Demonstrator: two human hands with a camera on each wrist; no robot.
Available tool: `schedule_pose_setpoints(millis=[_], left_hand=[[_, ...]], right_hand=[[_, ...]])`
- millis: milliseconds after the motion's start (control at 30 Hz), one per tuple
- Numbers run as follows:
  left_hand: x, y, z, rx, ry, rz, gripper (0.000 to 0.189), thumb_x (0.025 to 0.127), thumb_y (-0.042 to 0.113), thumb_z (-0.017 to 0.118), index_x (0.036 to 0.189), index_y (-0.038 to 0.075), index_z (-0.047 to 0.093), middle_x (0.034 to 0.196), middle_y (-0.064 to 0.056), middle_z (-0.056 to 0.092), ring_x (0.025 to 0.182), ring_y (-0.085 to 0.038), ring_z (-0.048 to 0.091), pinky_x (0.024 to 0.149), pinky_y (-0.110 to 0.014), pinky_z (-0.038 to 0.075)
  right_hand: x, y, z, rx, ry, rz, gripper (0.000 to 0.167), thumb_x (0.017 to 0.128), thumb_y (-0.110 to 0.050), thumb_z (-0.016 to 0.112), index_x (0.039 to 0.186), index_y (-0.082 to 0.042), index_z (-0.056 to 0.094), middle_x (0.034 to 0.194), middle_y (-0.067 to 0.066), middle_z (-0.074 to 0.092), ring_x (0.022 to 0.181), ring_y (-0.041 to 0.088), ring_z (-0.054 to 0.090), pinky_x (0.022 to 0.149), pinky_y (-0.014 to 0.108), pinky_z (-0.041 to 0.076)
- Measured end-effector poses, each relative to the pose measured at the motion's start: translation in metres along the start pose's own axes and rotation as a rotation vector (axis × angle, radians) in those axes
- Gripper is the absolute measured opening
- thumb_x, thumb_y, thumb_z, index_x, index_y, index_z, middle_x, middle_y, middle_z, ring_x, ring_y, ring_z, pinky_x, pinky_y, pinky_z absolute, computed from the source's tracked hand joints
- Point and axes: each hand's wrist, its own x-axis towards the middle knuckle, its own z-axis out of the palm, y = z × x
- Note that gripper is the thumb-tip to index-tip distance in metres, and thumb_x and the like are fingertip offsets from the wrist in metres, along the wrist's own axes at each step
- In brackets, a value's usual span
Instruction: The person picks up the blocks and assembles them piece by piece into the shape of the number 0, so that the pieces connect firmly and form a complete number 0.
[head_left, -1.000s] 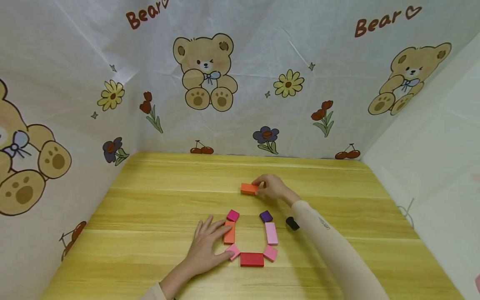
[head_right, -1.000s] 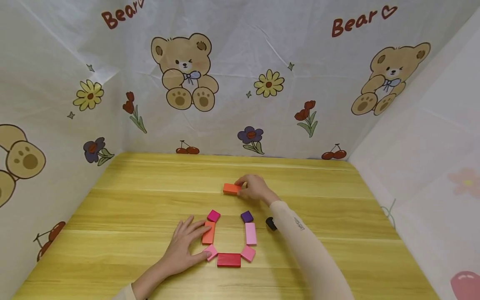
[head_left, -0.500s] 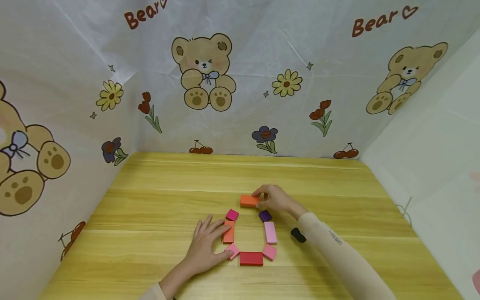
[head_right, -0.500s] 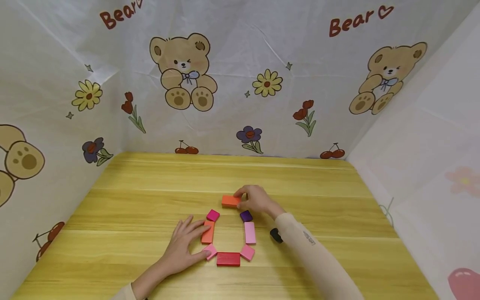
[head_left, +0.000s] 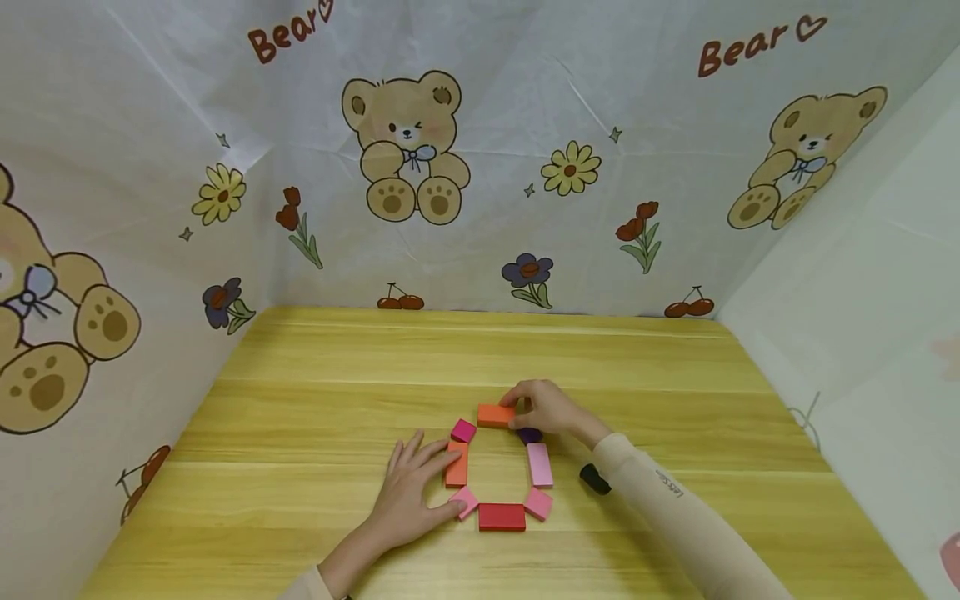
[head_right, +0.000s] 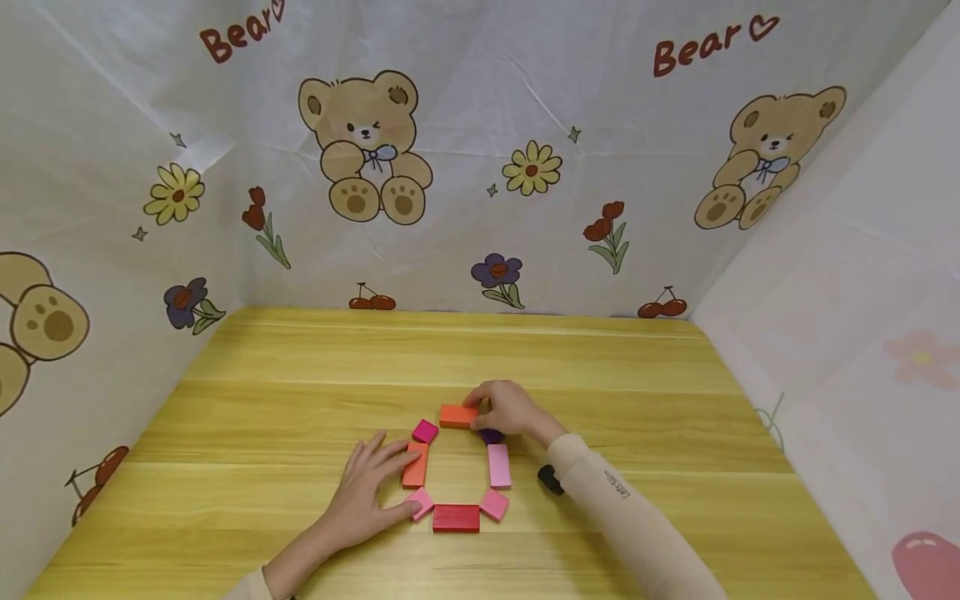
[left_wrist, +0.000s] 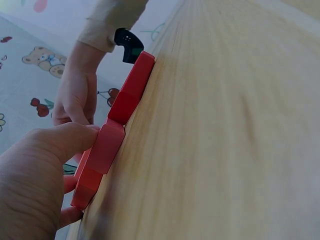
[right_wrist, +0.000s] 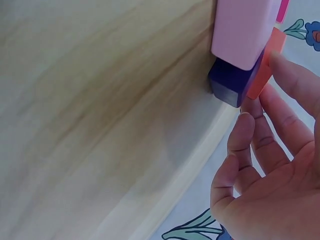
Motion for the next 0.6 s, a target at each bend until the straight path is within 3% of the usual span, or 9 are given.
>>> schedule_pose_setpoints(millis=[233,600], left_hand=[[0.0005,0.0009,-0.0002,-0.010,-0.004,-0.006,0.064,0.076,0.047,0.076,0.132,0.020,0.062,0.141,-0.007,0.055,0.142,-0.047,0.029,0.113,-0.069,0.013],[-0.0001,0.0002,0.0010,-0.007,0.008,0.002,0.063,0.077,0.049,0.075,0.131,0.019,0.062,0.140,-0.009,0.056,0.140,-0.048,0.030,0.111,-0.071,0.013]], right_hand=[[-0.0007,-0.0026,0.0003,-0.015,-0.005,-0.029,0.027,0.083,-0.014,0.077,0.109,-0.009,0.073,0.109,0.006,0.070,0.091,0.017,0.058,0.080,0.029,0.047],[-0.0011,-0.0007,0.0029,-0.020,-0.008,-0.038,0.029,0.082,-0.016,0.078,0.109,-0.009,0.073,0.110,0.005,0.070,0.097,0.019,0.061,0.085,0.032,0.050]])
